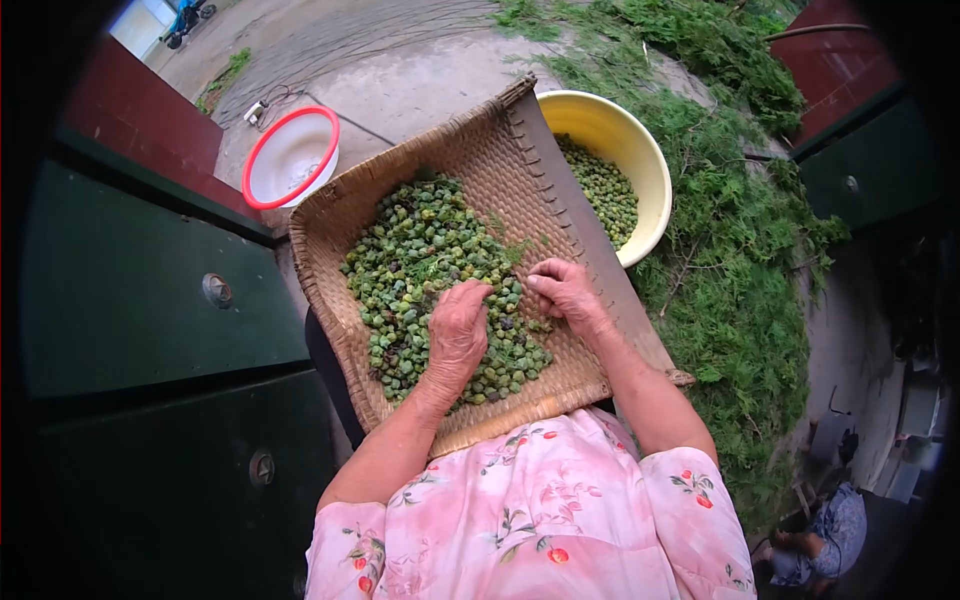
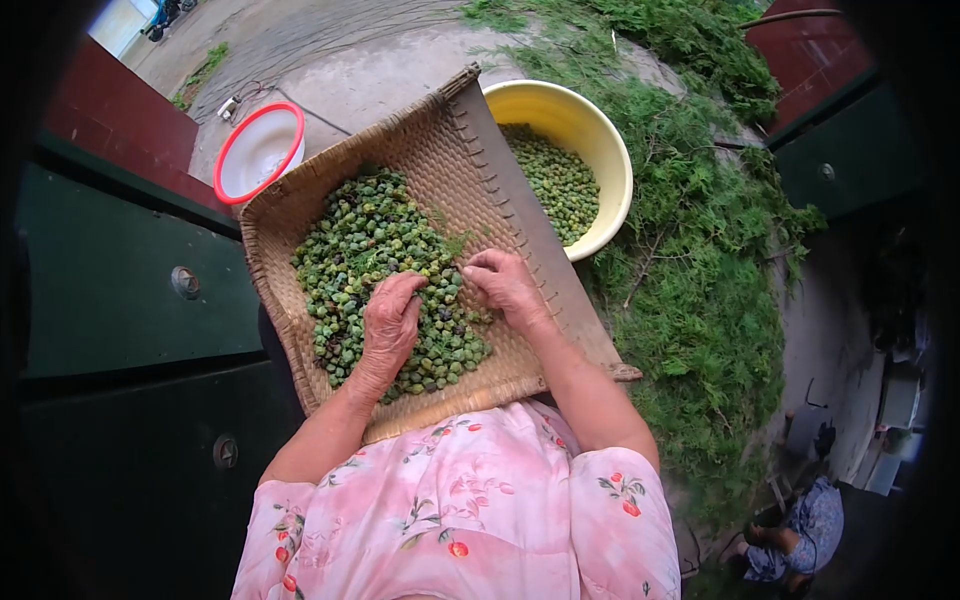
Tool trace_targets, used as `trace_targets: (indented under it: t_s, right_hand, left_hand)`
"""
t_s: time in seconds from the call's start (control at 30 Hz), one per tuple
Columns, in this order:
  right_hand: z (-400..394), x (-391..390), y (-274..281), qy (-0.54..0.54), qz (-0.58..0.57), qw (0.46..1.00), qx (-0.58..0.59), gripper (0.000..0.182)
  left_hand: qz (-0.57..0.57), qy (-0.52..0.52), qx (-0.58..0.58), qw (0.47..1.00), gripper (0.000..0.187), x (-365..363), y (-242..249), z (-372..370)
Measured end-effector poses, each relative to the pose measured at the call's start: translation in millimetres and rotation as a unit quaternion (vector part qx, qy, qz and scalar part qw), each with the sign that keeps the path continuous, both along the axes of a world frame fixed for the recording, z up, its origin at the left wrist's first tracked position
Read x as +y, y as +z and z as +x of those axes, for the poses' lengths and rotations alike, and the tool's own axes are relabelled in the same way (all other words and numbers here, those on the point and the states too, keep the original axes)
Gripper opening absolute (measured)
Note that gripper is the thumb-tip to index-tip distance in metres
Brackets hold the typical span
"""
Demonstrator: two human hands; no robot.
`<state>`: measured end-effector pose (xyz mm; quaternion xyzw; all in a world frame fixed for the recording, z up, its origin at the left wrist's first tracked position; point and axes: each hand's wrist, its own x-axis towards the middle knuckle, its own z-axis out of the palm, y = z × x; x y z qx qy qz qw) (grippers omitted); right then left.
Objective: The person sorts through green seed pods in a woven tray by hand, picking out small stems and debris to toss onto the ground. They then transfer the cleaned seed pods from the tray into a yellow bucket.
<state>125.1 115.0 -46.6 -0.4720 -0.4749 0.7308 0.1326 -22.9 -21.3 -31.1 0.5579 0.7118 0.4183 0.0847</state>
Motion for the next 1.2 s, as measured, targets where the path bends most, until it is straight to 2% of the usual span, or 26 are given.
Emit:
trace_targets:
  t_s: [0.03,0.07,0.1,0.23,0.3,0.33,0.37,0.43,0.57,0.67,0.97,1.2]
  right_hand:
    - [-3.1,-3.1,-5.6,0.034,0.143,0.988,-0.042,0.021]
    - [-6.0,-8.3,-11.9,0.067,0.284,0.953,-0.083,0.022]
    - [-10.3,-12.3,-12.9,0.097,0.417,0.895,-0.122,0.022]
    - [-17.5,-11.4,-10.3,0.120,0.392,0.901,-0.140,0.021]
    - [-12.9,-8.8,5.4,0.068,0.201,0.972,-0.101,0.020]
    - [-10.1,-7.0,12.4,0.041,0.102,0.991,-0.079,0.019]
    - [-4.5,-3.6,11.4,0.016,0.032,0.999,0.007,0.019]
    - [11.1,4.1,4.9,-0.036,-0.109,0.977,0.177,0.021]
    - [15.5,8.3,-4.4,-0.061,-0.160,0.946,0.276,0.022]
    - [9.9,7.8,-6.0,-0.062,-0.167,0.938,0.298,0.023]
    - [6.4,1.1,2.0,-0.055,-0.146,0.952,0.264,0.029]
    - [3.0,-5.5,6.2,-0.068,-0.139,0.950,0.271,0.027]
  left_hand:
    - [-0.004,0.002,-0.001,1.000,0.028,-0.3,-0.7,-0.1]
    - [-0.008,0.003,-0.001,1.000,0.028,-0.4,-1.0,-0.1]
    - [-0.010,0.003,-0.002,1.000,0.028,-0.2,-0.2,0.1]
    - [-0.011,0.001,-0.002,1.000,0.028,-0.7,2.2,0.1]
    - [-0.010,0.000,-0.004,1.000,0.027,-0.5,1.9,-0.1]
    - [-0.010,0.000,-0.006,1.000,0.027,-0.5,1.5,-0.3]
    - [-0.011,0.001,-0.008,1.000,0.027,-0.5,1.1,-0.4]
    - [-0.004,-0.001,-0.002,1.000,0.027,0.0,1.5,-0.1]
    - [-0.005,-0.002,0.006,1.000,0.027,0.9,3.1,0.6]
    - [-0.018,-0.001,0.004,1.000,0.026,-0.1,3.4,-0.1]
    - [-0.020,-0.002,-0.002,1.000,0.026,0.1,6.7,0.9]
    - [-0.001,-0.001,-0.013,1.000,0.027,-0.4,5.1,1.3]
